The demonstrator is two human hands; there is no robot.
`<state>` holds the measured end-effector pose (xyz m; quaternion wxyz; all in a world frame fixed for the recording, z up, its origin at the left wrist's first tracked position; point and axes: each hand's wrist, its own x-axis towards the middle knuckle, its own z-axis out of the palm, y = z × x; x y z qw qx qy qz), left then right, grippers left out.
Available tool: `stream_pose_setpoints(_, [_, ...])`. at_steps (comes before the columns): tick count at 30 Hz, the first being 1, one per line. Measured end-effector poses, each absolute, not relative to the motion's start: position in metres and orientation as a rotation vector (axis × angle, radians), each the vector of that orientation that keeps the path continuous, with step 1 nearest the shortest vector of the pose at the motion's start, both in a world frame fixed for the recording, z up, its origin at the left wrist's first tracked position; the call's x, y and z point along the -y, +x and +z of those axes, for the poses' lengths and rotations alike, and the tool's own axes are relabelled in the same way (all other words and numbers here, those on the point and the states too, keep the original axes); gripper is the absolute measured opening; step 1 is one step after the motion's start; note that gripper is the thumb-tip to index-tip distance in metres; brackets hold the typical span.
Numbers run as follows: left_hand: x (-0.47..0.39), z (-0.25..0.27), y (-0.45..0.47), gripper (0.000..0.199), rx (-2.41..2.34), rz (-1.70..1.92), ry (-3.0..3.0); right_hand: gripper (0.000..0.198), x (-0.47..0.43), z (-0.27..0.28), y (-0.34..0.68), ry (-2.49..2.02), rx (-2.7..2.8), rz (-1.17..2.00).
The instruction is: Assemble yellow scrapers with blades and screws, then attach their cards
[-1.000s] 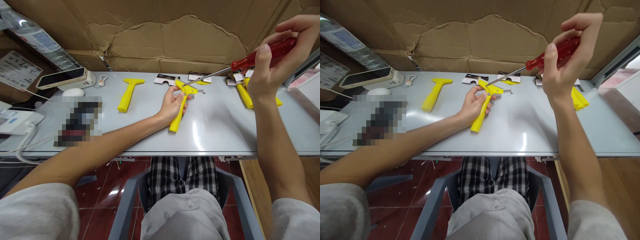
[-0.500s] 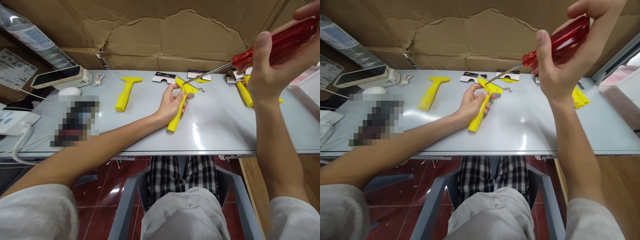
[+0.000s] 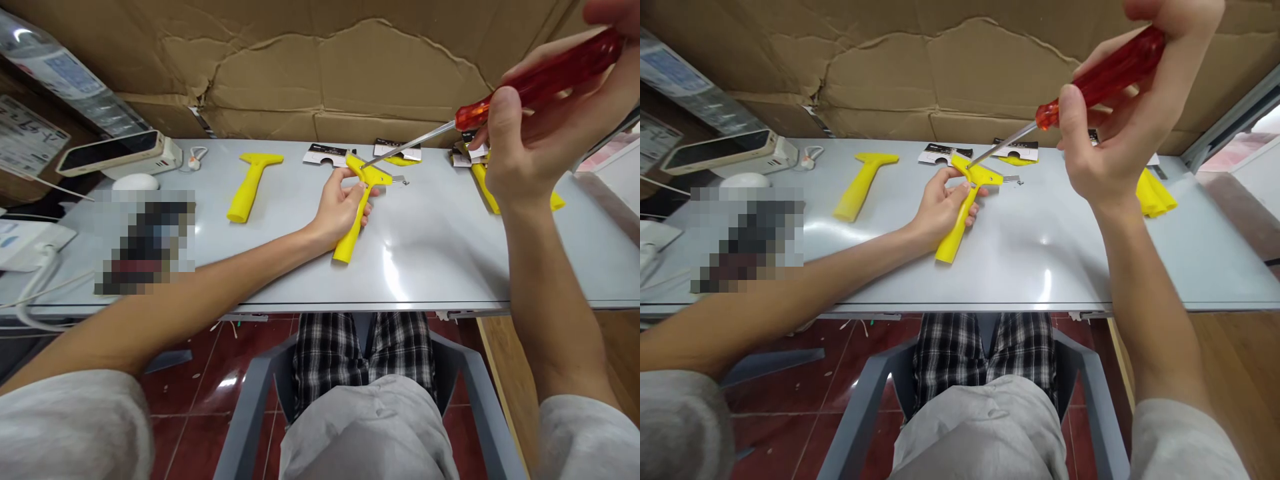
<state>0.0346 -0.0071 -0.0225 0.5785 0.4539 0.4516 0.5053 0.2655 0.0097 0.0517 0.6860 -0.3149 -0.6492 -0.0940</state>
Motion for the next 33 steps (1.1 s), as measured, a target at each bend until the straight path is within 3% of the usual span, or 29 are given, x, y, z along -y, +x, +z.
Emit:
stream_pose_setpoints(4, [0.007,-0.023,0.035,0.014,-1.045,1.178,1.076,0.035,-0.011,0.054,0.272,-0.931,1.375,-0.367])
stream_pose_setpoints(8, [0.006,-0.025,0.034,0.018,-1.03,1.184,1.066,0.016,-0.016,0.054,0.279,-0.906,1.421,-0.287])
stream_pose_setpoints(12, [0.006,-0.025,0.034,0.026,-1.037,1.182,1.06,0.018,-0.018,0.054,0.28,-0.723,1.473,-0.256])
stream_pose_setpoints(22, [0.005,-0.024,0.033,0.025,-1.01,1.187,1.092,0.026,-0.031,0.052,0.291,-0.886,1.258,-0.431])
stream_pose_setpoints(33, [0.004,-0.027,0.034,0.023,-0.992,1.2,1.104,0.014,-0.053,0.053,0.297,-0.693,1.286,-0.524])
